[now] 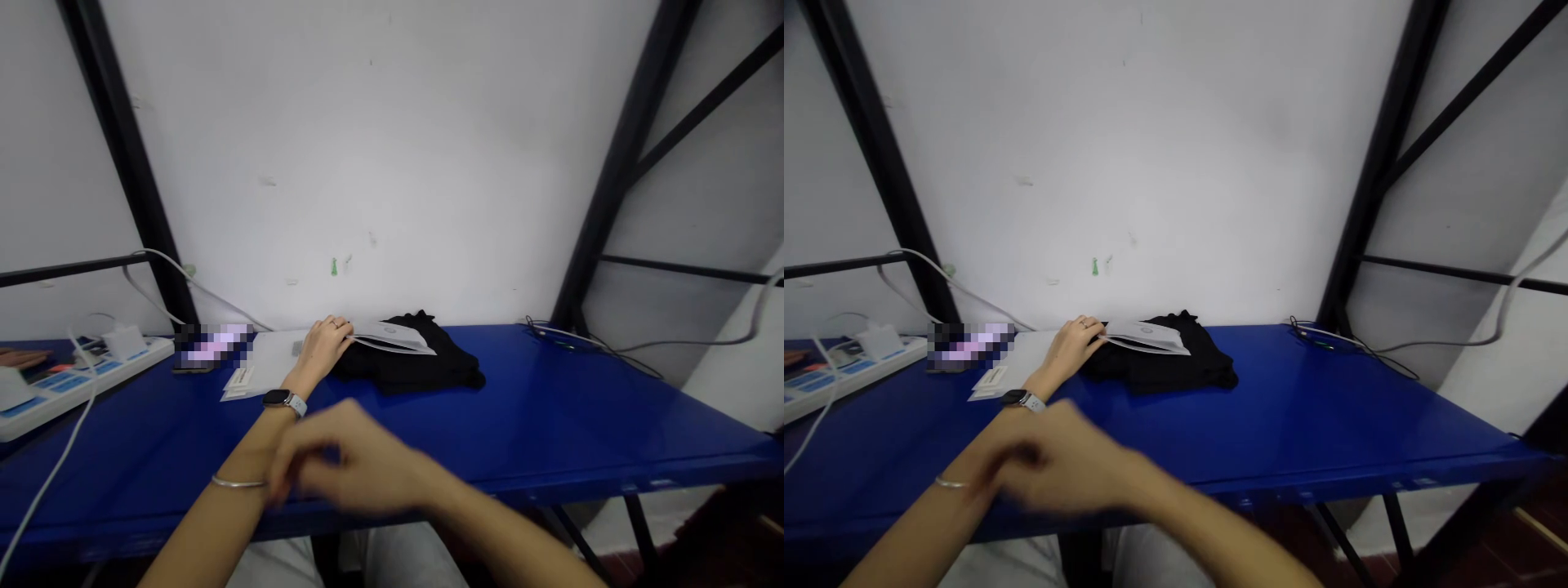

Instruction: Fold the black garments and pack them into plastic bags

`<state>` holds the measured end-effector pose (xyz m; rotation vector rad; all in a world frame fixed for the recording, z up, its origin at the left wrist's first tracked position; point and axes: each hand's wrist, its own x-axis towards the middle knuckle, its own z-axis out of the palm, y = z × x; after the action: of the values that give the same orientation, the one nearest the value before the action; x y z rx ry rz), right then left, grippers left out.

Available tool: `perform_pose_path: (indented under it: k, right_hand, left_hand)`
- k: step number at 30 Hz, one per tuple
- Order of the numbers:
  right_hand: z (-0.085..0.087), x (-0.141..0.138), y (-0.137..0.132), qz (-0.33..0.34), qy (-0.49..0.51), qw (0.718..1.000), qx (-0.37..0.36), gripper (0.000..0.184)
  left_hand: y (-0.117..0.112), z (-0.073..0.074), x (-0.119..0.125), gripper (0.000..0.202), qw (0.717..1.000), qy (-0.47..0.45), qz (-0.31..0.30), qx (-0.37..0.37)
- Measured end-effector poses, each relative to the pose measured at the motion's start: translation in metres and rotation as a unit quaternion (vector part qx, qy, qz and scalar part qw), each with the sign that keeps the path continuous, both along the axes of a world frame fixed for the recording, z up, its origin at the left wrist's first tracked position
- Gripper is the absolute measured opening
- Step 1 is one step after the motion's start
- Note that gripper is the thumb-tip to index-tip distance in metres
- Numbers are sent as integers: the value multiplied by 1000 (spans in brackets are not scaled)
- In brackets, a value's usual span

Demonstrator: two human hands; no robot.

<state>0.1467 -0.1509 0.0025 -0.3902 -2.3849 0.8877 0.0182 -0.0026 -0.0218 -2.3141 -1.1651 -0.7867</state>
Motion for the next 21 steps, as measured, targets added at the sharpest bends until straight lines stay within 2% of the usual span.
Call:
perform_pose_path:
  k: [2, 3, 4, 6, 9, 13, 15, 18, 21]
  right_hand:
    - [-1, 14, 31, -170, -26, 982, 75, 27]
    - [-3, 23, 47, -285, -55, 948, 132, 28]
    - [-5, 33, 63, -354, -108, 912, 175, 30]
    - [-11, 51, 88, -427, -192, 855, 224, 33]
    - [-18, 67, 107, -453, -240, 811, 281, 35]
    - [-19, 73, 111, -452, -232, 789, 345, 32]
    - [-19, 74, 114, -456, -223, 778, 369, 37]
    - [-23, 77, 126, -465, -249, 766, 367, 52]
    - [-29, 79, 140, -471, -293, 768, 321, 38]
  left_hand:
    - [-1, 0, 1, 8, 1000, -3, 3, -11]
    - [-3, 1, 1, 8, 1000, -6, 7, -18]
    - [-4, 1, 2, 9, 1000, -9, 12, -25]
    - [-6, 1, 3, 9, 999, -17, 21, -36]
    - [-8, 1, 4, 9, 999, -22, 23, -37]
    - [-8, 2, 6, 8, 999, -35, 4, -3]
    - [-8, 3, 8, 9, 999, -40, -22, 29]
    - [-11, 4, 15, 8, 994, -31, -76, 71]
    - [-15, 5, 23, 9, 988, -22, -130, 84]
